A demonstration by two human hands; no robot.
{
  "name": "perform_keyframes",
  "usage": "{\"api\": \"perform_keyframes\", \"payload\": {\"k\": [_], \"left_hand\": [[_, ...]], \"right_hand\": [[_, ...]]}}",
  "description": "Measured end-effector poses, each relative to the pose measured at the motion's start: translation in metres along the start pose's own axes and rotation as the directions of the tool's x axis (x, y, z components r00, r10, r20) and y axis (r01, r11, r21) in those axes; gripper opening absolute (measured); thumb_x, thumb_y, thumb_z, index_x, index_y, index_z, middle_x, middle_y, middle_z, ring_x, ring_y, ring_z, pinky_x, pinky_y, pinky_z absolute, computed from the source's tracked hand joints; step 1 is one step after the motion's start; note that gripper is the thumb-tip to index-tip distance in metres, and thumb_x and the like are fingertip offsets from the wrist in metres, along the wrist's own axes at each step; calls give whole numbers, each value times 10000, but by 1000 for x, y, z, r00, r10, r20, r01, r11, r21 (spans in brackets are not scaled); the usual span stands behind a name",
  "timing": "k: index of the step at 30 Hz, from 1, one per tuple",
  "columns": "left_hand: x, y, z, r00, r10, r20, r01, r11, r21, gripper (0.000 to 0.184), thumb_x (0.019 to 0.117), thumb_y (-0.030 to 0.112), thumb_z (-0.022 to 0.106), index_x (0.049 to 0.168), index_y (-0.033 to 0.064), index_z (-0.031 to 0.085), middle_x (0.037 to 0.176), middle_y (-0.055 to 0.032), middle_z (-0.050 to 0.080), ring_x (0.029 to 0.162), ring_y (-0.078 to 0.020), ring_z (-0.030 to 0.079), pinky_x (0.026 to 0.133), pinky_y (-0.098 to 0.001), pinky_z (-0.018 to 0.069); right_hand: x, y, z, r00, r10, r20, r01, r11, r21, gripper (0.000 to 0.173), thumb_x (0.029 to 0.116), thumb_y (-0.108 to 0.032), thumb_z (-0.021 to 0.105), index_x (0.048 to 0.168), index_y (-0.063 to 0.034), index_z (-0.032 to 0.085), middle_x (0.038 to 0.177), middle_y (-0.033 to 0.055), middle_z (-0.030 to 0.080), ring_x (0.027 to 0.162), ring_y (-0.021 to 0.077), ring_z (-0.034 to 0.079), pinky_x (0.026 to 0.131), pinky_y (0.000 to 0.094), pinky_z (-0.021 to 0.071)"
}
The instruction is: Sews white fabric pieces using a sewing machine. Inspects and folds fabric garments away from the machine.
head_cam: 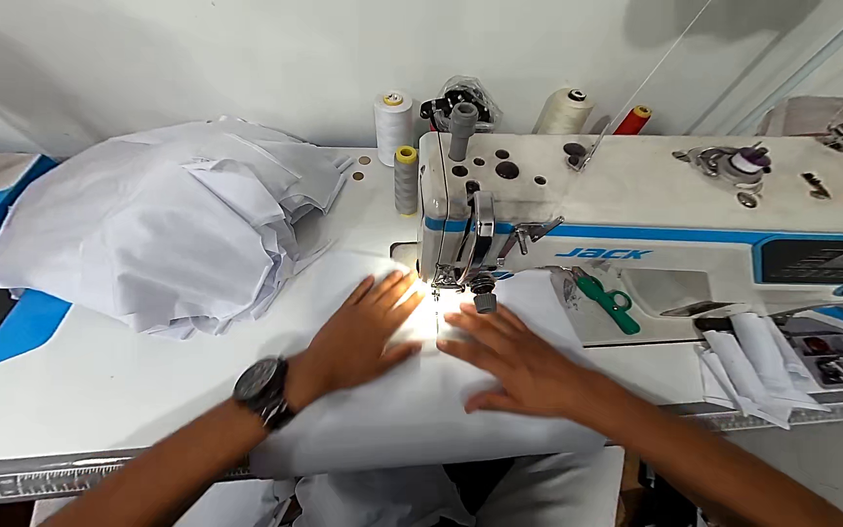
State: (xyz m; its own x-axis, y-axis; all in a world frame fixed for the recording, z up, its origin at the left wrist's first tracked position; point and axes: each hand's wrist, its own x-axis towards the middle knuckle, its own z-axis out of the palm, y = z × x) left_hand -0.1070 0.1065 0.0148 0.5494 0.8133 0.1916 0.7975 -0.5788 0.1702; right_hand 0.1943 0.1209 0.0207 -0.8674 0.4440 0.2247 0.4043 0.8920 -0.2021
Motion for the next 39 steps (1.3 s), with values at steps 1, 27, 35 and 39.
{"api": "perform_keyframes", "payload": {"k": [1,27,35,39], "left_hand": [[-16,9,0,1000,-1,-1,1,1000,-6,734,1024,644,302,1542,154,474,1642,-54,378,1547,-240,285,1237,-575,232],[-54,73,-59,998,37,55,-4,858,-513,556,1026,413,535,1314,-55,621,1421,-339,525,1432,-504,371,1206,-602,244],[-25,112,-57,994,105,-22,-102,856,-507,459,1028,381,581,1252,-5,687,1399,-257,596,1437,-432,425,1211,-600,262],[-1,140,-59,986,117,-123,-168,762,-626,394,1040,362,568,1189,28,715,1298,-186,669,1331,-311,561,1134,-496,437]], "right_hand": [[-8,-8,0,1000,23,-2,-23,1000,-3,694,963,-715,451,1501,-283,522,1613,70,418,1527,275,323,1227,581,275],[-255,28,-96,106,807,-581,-911,313,269,363,979,-304,674,1184,-5,694,1125,207,680,991,343,658,825,532,545],[-263,69,-125,167,866,-471,-749,422,511,222,933,-166,714,1036,14,635,889,89,668,782,167,647,738,390,562],[-254,55,-140,150,868,-473,-193,495,847,131,966,-34,627,1004,-158,604,874,-64,701,774,42,690,736,257,616]]}}
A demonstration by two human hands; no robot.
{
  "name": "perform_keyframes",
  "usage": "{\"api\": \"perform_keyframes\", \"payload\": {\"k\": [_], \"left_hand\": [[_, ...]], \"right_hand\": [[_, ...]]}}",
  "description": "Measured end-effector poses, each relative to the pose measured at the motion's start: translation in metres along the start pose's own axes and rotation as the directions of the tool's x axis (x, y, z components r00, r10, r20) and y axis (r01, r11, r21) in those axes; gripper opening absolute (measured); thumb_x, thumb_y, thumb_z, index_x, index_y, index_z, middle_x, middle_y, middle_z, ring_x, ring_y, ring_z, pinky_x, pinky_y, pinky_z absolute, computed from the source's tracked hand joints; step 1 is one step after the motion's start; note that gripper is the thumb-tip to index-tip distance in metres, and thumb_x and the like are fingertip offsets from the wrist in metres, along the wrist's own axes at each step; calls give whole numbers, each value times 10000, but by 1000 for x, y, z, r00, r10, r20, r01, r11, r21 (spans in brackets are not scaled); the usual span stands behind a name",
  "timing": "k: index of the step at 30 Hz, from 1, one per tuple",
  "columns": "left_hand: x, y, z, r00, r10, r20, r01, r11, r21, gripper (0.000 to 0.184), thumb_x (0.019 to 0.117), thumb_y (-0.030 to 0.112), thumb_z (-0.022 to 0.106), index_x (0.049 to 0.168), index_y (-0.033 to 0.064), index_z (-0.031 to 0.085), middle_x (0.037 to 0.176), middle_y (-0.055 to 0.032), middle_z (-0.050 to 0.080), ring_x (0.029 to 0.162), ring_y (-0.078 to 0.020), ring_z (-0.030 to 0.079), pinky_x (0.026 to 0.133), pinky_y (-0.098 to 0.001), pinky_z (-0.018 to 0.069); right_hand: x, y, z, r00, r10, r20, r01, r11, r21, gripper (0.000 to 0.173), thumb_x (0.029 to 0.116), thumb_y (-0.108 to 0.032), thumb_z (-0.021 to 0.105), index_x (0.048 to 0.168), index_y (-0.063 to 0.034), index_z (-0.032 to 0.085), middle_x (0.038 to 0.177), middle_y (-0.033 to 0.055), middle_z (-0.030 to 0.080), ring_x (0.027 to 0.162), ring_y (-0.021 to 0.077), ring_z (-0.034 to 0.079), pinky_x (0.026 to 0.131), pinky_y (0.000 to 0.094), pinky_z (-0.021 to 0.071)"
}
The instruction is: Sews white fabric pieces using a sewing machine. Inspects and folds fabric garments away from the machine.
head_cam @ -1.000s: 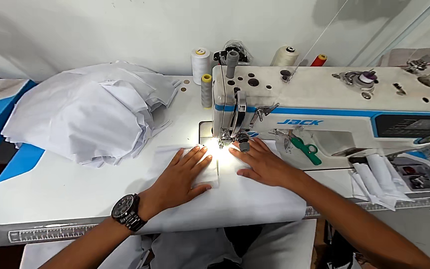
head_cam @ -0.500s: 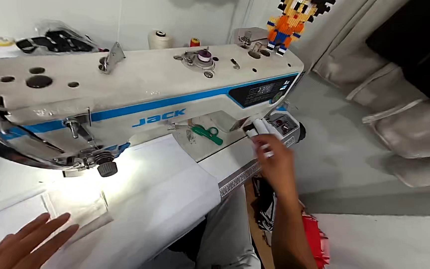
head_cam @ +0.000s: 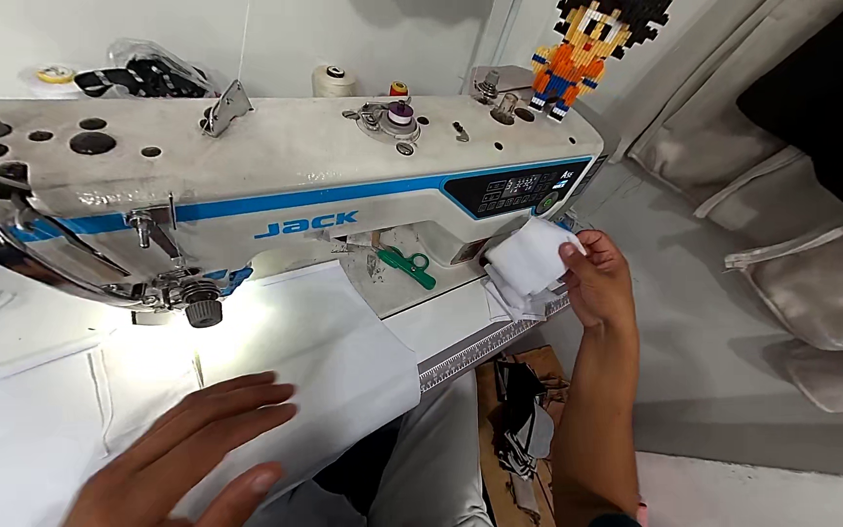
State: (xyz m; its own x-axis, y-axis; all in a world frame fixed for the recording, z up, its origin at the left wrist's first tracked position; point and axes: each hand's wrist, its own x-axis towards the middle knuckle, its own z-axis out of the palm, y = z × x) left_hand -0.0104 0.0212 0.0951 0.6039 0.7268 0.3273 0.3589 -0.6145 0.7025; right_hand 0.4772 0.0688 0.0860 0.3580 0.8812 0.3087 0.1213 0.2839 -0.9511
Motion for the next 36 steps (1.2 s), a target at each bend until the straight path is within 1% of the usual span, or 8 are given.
{"api": "perform_keyframes", "payload": {"k": [3,7,11,17,24,29,33,36], "left_hand": [[58,13,61,995,7,-98,-17,995,-94,448,1016,495,550,1278,158,686,1275,-6,685,1203,-121,634,1010,-379,550],[171,17,145,957,-280,73,279,828,-486,753,961,399,693,1542,32,387,1484,-191,523,1328,-305,559,1075,-523,485],[235,10,205,893,-436,109,390,630,-671,620,938,210,745,1456,17,465,1250,-195,666,1104,-273,687,973,-485,566],[233,8,192,931,-320,-173,271,928,-257,236,1014,250,642,1025,45,757,850,-101,717,772,-236,679,743,-477,560],[232,-2,167,920,235,-314,28,759,651,524,1049,359,528,689,4,666,593,-146,608,595,-321,661,515,-437,489],[216,-5,130,960,94,-265,29,904,426,326,1043,251,566,935,3,749,925,-165,728,907,-347,719,774,-532,580],[180,-5,96,919,-308,-247,276,948,-157,297,1090,225,501,1119,-12,678,878,-159,709,693,-233,692,679,-432,598],[172,-10,105,919,-341,-197,320,938,-131,289,1080,169,514,1328,31,568,884,-154,702,656,-242,682,625,-427,590]], "right_hand": [[-6,4,15,999,-1,49,-7,987,163,120,1004,-65,584,999,-164,651,885,-56,722,787,38,698,740,242,615],[-4,31,32,996,-33,-80,36,999,27,175,1040,-157,549,899,-155,652,775,-89,677,700,0,640,671,211,569],[12,54,31,969,-205,-134,111,855,-506,337,1049,-284,580,824,-45,660,654,-8,593,587,59,562,596,281,499],[18,41,-1,981,-190,32,171,782,-599,322,1065,-243,540,1192,-12,725,1146,131,735,1030,184,704,942,399,568],[-67,5,39,990,87,112,-3,802,-598,227,1030,-254,587,1111,-83,712,953,46,735,796,157,695,697,391,585],[-91,20,57,998,-40,48,62,696,-715,199,988,-260,672,1116,-123,739,1026,46,689,857,164,678,710,386,587],[-101,31,66,978,-164,132,206,621,-756,242,963,-208,698,1165,-79,734,1196,117,680,1110,286,639,917,488,548],[-111,52,89,951,-183,250,310,555,-772,246,979,-131,642,1200,-70,733,1282,138,669,1217,317,624,1017,512,524]]}}
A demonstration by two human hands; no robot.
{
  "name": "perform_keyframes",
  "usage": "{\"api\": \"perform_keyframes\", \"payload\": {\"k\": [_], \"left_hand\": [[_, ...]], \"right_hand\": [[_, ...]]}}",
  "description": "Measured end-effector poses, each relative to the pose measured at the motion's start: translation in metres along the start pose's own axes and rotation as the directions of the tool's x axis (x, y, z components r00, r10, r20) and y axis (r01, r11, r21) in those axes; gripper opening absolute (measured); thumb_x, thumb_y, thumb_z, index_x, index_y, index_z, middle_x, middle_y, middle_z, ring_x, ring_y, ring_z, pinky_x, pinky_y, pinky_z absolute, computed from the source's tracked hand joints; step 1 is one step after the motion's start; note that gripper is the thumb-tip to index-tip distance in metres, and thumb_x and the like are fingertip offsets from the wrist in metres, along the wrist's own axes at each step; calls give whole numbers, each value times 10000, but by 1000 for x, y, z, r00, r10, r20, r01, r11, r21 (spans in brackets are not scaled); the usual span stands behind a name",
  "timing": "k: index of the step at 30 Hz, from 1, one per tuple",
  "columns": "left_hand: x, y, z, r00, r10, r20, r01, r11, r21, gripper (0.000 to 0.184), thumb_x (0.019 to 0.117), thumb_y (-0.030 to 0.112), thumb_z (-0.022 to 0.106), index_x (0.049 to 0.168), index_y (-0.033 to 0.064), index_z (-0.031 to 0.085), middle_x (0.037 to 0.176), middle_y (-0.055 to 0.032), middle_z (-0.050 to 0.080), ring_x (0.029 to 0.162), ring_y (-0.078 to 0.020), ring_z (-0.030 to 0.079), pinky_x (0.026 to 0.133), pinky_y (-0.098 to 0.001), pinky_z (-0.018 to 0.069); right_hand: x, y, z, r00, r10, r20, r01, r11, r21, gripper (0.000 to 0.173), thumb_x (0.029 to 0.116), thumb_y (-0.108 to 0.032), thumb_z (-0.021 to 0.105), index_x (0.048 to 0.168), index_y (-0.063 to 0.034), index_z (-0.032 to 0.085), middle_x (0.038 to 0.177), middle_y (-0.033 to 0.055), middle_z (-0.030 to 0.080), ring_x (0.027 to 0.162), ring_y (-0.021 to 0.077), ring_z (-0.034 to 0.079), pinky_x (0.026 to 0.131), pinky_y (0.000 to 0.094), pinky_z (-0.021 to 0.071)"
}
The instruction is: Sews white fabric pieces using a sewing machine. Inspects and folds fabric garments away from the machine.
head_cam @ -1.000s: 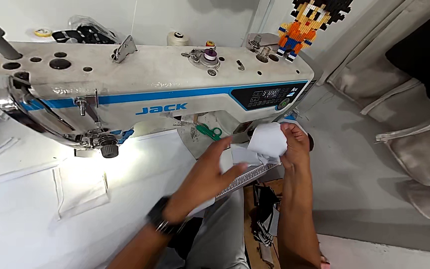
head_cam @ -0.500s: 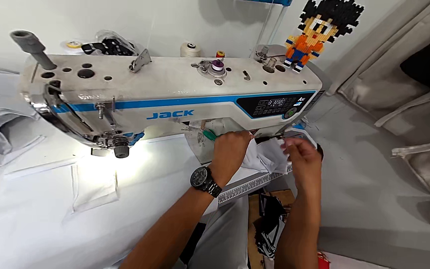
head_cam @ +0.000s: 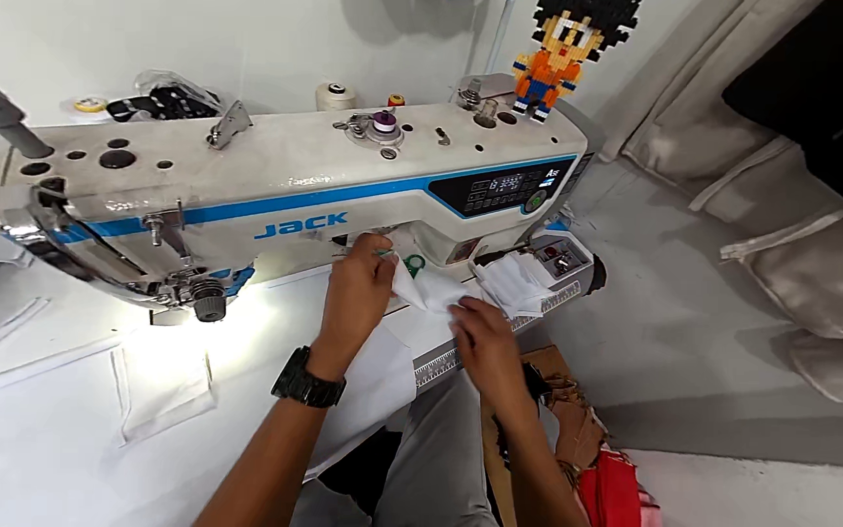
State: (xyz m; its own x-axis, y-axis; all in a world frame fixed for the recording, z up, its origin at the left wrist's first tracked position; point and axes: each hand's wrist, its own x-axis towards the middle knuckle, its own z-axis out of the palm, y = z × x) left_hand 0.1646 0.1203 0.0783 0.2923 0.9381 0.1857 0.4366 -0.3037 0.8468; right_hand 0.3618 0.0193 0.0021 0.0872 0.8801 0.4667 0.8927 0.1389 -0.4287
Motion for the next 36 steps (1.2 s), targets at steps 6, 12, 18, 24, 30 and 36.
{"api": "perform_keyframes", "payload": {"k": [6,12,18,24,30,36], "left_hand": [[-6,-10,54,931,191,312,-336,785,521,319,955,197,713,1248,71,720,1311,-204,648,1264,-429,561,965,-609,484],[42,-20,53,957,90,277,-238,790,566,368,1007,210,635,1303,-8,657,1319,-312,600,1280,-487,545,1020,-657,443],[12,34,17,994,77,83,-113,723,682,364,1026,226,615,1335,37,654,1164,-330,640,1053,-548,621,815,-700,493],[-7,43,57,915,302,267,-399,772,495,208,980,133,653,1125,5,729,1106,-210,680,1038,-404,663,831,-557,560],[-1,33,136,760,294,579,-549,768,331,432,1038,295,580,1416,86,601,1561,-118,480,1465,-308,424,1179,-532,358],[-15,35,136,847,237,476,-490,693,529,317,1009,157,609,1303,57,677,1408,-142,607,1300,-329,576,974,-492,523]], "right_hand": [[12,-1,-13,997,-24,-70,38,975,218,227,920,61,543,1026,-23,725,1243,102,699,1137,206,681,941,377,582],[36,82,-44,984,148,-103,-150,989,-11,267,920,-290,748,1060,-65,774,1167,133,710,1078,325,655,907,555,525],[74,113,-73,811,529,-248,-316,754,576,245,1053,-200,544,1139,16,622,833,41,670,696,80,654,670,307,588],[91,143,-87,656,719,-229,-319,539,779,187,1092,-201,476,1172,-51,553,901,25,629,698,83,661,631,268,596],[78,167,-77,744,666,50,-186,135,973,206,1123,-228,359,1157,-141,542,968,-6,690,878,96,699,802,298,602],[74,180,-87,822,447,-351,-422,894,149,343,1025,-135,554,1316,44,584,1187,198,679,1077,278,672,947,458,547]]}}
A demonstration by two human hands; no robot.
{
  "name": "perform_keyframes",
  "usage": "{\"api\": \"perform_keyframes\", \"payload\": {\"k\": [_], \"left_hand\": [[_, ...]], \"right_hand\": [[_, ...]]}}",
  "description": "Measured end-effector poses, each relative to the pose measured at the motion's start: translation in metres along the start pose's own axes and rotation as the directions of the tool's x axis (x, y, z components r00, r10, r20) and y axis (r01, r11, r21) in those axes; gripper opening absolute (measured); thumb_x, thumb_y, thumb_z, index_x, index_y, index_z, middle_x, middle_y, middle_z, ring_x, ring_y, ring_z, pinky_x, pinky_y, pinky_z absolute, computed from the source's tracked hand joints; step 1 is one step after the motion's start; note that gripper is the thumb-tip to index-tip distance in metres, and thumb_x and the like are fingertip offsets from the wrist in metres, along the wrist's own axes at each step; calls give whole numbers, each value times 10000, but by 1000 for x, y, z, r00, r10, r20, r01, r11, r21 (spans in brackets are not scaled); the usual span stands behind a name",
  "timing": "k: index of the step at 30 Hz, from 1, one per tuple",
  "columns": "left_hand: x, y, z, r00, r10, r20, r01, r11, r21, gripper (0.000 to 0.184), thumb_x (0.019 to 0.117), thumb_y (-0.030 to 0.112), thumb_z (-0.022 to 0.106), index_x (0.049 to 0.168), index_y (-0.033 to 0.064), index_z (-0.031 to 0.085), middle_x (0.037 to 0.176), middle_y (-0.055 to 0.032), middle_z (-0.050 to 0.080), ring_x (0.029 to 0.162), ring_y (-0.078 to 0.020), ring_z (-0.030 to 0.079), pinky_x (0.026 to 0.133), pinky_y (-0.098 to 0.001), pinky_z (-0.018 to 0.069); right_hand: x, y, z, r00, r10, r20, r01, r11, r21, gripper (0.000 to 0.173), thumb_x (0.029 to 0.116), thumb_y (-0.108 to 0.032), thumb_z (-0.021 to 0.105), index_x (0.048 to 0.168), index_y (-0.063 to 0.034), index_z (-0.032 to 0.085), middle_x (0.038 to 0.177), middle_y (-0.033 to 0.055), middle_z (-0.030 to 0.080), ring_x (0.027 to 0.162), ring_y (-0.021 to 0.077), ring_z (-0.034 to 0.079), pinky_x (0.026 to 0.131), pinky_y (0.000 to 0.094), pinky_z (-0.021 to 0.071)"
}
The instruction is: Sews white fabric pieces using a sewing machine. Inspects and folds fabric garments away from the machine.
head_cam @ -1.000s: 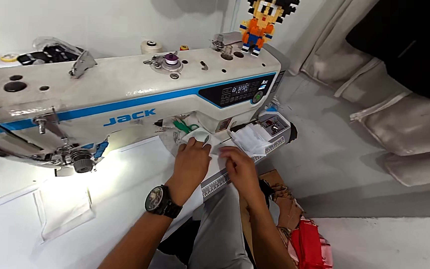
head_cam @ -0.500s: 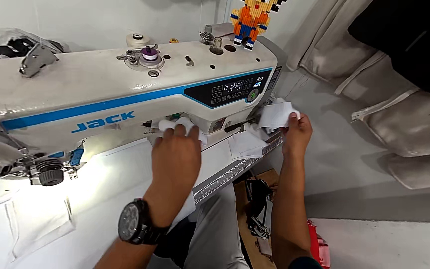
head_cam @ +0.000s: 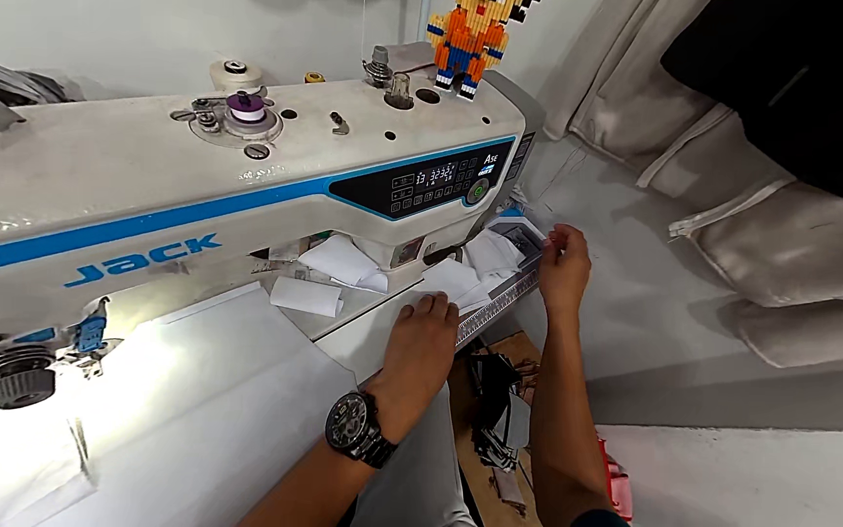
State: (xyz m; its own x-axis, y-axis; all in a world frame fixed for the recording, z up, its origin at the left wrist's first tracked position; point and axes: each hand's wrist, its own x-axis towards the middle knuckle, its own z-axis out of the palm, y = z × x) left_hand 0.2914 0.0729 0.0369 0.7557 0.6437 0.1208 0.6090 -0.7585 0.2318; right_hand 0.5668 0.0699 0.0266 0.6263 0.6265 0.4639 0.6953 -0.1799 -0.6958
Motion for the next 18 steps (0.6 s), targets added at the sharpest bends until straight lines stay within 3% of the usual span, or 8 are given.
{"api": "perform_keyframes", "payload": {"k": [4,6,9,11,13,15,16,18], "left_hand": [[-11,-12,-9,999,-31,11,31,1000,0,250,990,122,635,1219,65,719,1301,-127,659,1221,-307,621,918,-467,547],[-14,-16,-10,999,-29,18,29,999,-17,241,990,153,649,1199,61,725,1287,-120,663,1211,-301,624,914,-469,548],[-19,-22,-13,1000,-14,16,15,999,-47,266,991,221,662,1202,72,729,1301,-129,655,1226,-320,611,948,-495,530],[-28,-24,-20,999,-21,-36,17,994,-108,274,997,257,649,1197,90,738,1308,-125,652,1229,-324,605,970,-503,522],[-41,-26,-29,989,-63,-135,16,946,-323,253,1020,270,604,1136,100,751,1162,-78,689,1090,-255,657,894,-455,568],[-59,-26,-39,985,-164,-48,74,660,-748,352,1079,317,471,1191,95,720,1115,-17,704,988,-135,678,843,-348,580],[-69,-28,-41,982,-178,65,122,334,-935,445,1093,370,407,1289,64,664,1199,-44,708,1055,-155,695,914,-366,587],[-90,-36,-42,960,-213,184,115,-301,-947,517,1063,477,437,1368,82,573,1261,-94,689,1121,-210,682,975,-400,561]], "right_hand": [[-28,-18,-13,999,-47,-2,47,990,130,230,1010,-140,596,1176,8,654,1047,120,693,901,150,660,799,330,556],[-48,-32,-13,983,-141,120,132,988,80,215,976,-95,629,1163,-4,681,1096,139,690,947,211,680,785,385,584],[-55,-37,1,914,-291,281,334,935,-118,279,898,-63,705,1175,-62,734,1284,184,638,1184,382,594,963,558,511],[-49,-34,12,895,-372,247,421,886,-195,140,916,-127,718,1035,-93,782,1216,146,677,1133,378,608,937,558,505],[-46,-46,12,897,-425,120,440,881,-174,137,964,-147,671,997,-62,774,1088,134,723,1048,327,666,903,503,543],[-63,-81,7,877,-478,41,480,874,-73,180,995,-148,630,1037,-17,747,1010,152,717,953,291,677,834,453,556],[-84,-104,3,847,-526,72,528,849,-1,183,999,-131,613,1050,-4,735,1019,155,707,961,280,674,842,441,562],[-136,-141,3,709,-682,180,658,731,180,143,984,-118,619,1029,-59,742,1069,106,706,1043,248,664,909,438,556]]}}
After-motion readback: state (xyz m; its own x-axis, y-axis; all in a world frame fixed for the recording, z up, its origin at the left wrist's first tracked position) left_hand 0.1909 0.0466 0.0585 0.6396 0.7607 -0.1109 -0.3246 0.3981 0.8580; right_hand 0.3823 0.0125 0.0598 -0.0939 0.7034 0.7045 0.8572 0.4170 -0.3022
